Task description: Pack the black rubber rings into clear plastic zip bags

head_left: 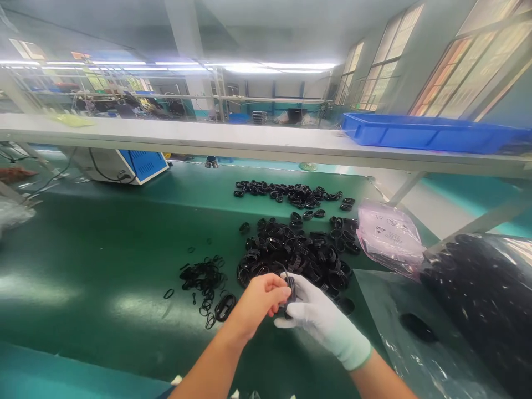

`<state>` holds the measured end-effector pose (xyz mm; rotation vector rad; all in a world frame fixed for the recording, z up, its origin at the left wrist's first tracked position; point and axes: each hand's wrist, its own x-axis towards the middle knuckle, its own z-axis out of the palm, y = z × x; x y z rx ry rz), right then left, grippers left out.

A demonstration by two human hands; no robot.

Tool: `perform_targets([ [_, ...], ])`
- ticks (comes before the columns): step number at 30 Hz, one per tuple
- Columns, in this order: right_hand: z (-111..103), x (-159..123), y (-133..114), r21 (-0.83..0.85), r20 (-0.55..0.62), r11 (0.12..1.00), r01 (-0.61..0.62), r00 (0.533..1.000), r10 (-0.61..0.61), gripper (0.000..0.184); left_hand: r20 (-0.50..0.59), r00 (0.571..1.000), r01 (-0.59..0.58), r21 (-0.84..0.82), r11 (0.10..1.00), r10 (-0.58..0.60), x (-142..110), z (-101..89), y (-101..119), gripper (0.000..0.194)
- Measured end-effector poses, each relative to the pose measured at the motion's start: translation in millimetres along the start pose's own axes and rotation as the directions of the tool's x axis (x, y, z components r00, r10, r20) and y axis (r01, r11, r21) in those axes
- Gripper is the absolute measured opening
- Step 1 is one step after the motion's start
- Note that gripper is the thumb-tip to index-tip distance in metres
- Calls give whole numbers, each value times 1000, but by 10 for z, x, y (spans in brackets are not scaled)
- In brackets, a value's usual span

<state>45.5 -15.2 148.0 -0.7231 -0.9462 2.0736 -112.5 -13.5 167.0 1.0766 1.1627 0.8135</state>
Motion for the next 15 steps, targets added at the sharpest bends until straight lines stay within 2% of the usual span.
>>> perform_targets([
  [4, -10, -8, 13, -85, -34, 996, -21, 999, 18, 60, 36, 999, 26, -82, 996, -24, -22, 67, -32, 18],
  [9, -17, -76, -8, -52, 42, 998, -36, 998, 38, 53, 100, 995, 25, -85, 996, -16, -36, 117, -40, 18],
  [12, -38, -96, -2, -47, 39, 998, -34, 999, 35, 51, 65, 997, 32, -45, 998, -29, -25, 145, -36, 18],
  [15, -69, -119, 7, -10, 27, 1000, -20, 999, 20, 50, -1, 1000, 23, 82, 996, -23, -34, 160, -18, 18],
])
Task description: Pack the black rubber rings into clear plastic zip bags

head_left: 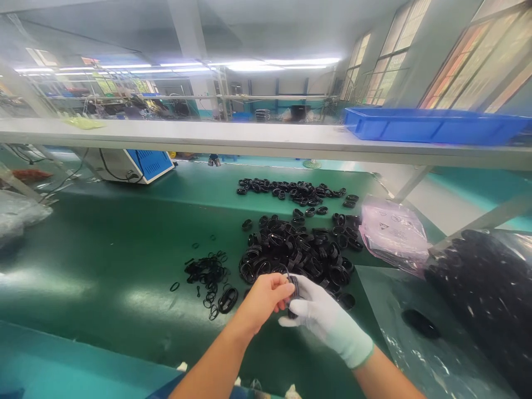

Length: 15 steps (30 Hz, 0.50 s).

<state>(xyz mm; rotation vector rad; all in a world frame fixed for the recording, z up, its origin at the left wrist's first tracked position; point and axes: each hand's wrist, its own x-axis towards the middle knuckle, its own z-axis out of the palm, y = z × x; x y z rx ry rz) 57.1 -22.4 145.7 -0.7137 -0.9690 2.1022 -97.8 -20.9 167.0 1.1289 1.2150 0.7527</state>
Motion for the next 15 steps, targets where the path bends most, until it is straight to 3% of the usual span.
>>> perform_targets([
  [2, -11, -26, -7, 50, 4, 999, -7, 1000, 7, 47, -116, 991, -59, 120, 991, 73, -23, 7, 7, 15],
  [5, -1, -61, -34, 94, 61, 995, -45, 997, 39, 43, -258, 920, -204, 325, 923, 294, -50, 35, -8, 17],
  [8, 24, -64, -43, 65, 93, 995, -81, 993, 75, 44, -194, 885, -291, 482, 827, 424, -36, 63, -39, 33],
  [12, 34, -36, 6, 6, 57, 994, -106, 993, 105, 46, -26, 853, -402, 605, 687, 522, 16, 35, -89, 37],
  [15, 31, -21, 53, 23, 47, 996, -88, 995, 87, 44, -26, 851, -402, 613, 681, 525, 28, -12, -105, 36],
])
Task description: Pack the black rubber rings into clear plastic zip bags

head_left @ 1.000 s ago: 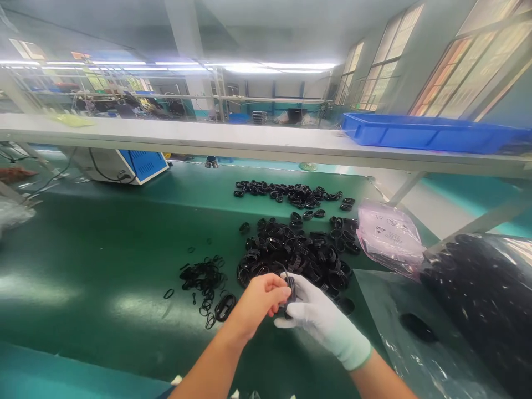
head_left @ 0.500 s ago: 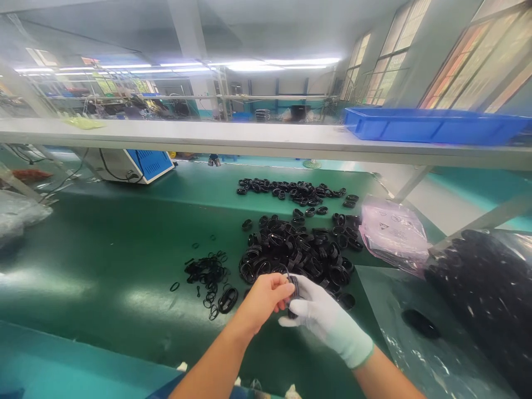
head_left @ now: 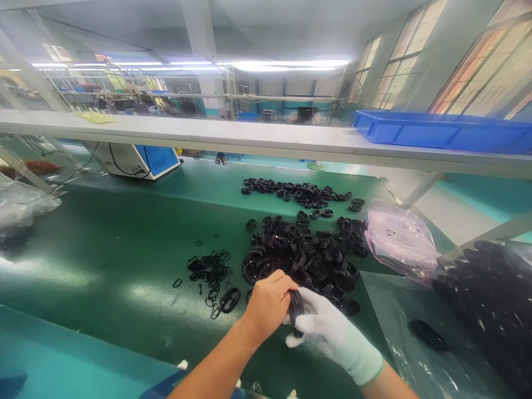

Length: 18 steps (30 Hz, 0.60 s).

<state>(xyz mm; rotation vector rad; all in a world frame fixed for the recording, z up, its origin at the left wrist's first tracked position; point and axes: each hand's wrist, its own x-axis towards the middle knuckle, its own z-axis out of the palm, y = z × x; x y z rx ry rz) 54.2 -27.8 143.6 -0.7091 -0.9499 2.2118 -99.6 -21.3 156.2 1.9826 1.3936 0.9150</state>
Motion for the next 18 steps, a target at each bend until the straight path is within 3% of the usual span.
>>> perform_targets([
  [4, -18, -12, 17, 104, 51, 994, -26, 998, 21, 41, 11, 997, 76, -72, 995, -75, 4, -128, 12, 42],
  [6, -35, -28, 12, 135, 92, 989, -63, 994, 51, 42, 38, 998, 48, -77, 996, -45, 22, -221, 28, 42],
  [11, -65, -44, -8, 110, 95, 988, -110, 990, 100, 41, 140, 989, -47, 38, 998, 41, 89, -371, 40, 19],
  [14, -54, -33, -35, 81, 82, 991, -102, 992, 95, 43, 167, 979, 127, -73, 989, -114, 90, -353, 38, 12],
  [16, -43, -24, -56, 63, 84, 994, -85, 993, 79, 45, 231, 939, 303, -217, 928, -253, 74, -305, 35, 10],
  [18, -36, -18, -69, 54, 80, 996, -75, 994, 70, 45, 241, 915, 390, -316, 865, -325, 55, -251, 39, 11],
])
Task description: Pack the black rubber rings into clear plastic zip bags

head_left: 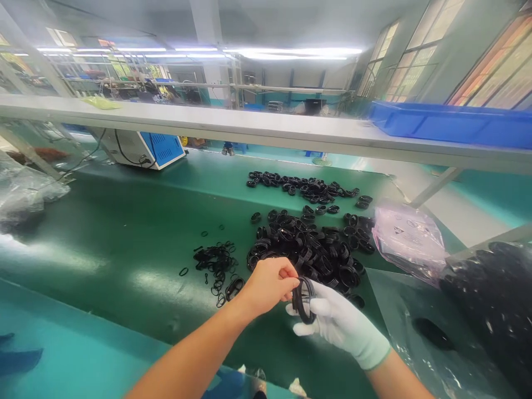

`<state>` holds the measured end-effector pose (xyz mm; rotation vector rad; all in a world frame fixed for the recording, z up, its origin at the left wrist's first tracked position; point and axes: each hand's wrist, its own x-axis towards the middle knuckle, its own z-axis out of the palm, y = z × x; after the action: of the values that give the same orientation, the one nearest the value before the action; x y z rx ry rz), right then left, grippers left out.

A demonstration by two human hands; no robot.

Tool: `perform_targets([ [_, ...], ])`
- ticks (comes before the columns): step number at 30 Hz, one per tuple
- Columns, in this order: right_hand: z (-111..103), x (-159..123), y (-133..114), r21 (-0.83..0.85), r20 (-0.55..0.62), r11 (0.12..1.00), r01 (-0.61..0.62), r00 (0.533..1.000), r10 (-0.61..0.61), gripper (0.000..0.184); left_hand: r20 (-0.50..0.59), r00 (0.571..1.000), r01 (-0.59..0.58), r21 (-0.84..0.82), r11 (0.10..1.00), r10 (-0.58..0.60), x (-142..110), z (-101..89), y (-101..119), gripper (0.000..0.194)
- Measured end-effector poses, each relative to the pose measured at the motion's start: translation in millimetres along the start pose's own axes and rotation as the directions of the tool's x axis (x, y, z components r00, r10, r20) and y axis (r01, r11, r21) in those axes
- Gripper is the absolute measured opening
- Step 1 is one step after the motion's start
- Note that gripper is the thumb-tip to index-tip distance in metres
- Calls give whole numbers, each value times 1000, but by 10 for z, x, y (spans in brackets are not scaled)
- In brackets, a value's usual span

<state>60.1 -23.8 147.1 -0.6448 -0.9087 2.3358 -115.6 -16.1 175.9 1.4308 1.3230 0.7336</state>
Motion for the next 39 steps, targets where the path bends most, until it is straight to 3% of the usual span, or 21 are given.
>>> perform_targets([
  [6, 1, 9, 18, 15, 2, 1000, -22, 1000, 22, 41, -197, 962, -172, 92, 981, 187, -28, 82, 43, 14],
  [12, 25, 21, -16, 9, 26, 1000, -13, 1000, 13, 41, -196, 981, -56, -261, 964, 4, 6, 170, 49, 9],
  [14, 33, 26, -25, -1, 21, 1000, 1, 1000, -1, 41, -188, 981, -12, -313, 950, -50, 7, 201, 20, 10],
  [16, 41, 33, -16, -10, 15, 1000, 10, 1000, -10, 41, -199, 979, -2, -248, 969, -48, -6, 216, -16, 9],
  [20, 48, 51, 40, -36, 14, 999, 31, 999, -31, 39, -244, 968, -25, 149, 989, 61, -44, 192, -63, 8],
  [27, 32, 87, 78, -90, -26, 995, 39, 999, -41, 37, -233, 969, 78, 616, 784, 87, -39, 177, -54, 9],
  [33, 40, 86, 59, -119, -51, 992, 49, 997, -55, 38, -130, 941, -165, 627, 761, 311, -15, 151, -108, 20],
  [36, 29, 87, 87, -122, -66, 991, 47, 996, -56, 40, -107, 938, -209, 586, 783, 330, 19, 151, -159, 23],
  [39, 6, 104, 122, -108, -80, 993, 48, 995, -57, 39, -139, 947, -174, 533, 828, 288, 82, 155, -186, 23],
])
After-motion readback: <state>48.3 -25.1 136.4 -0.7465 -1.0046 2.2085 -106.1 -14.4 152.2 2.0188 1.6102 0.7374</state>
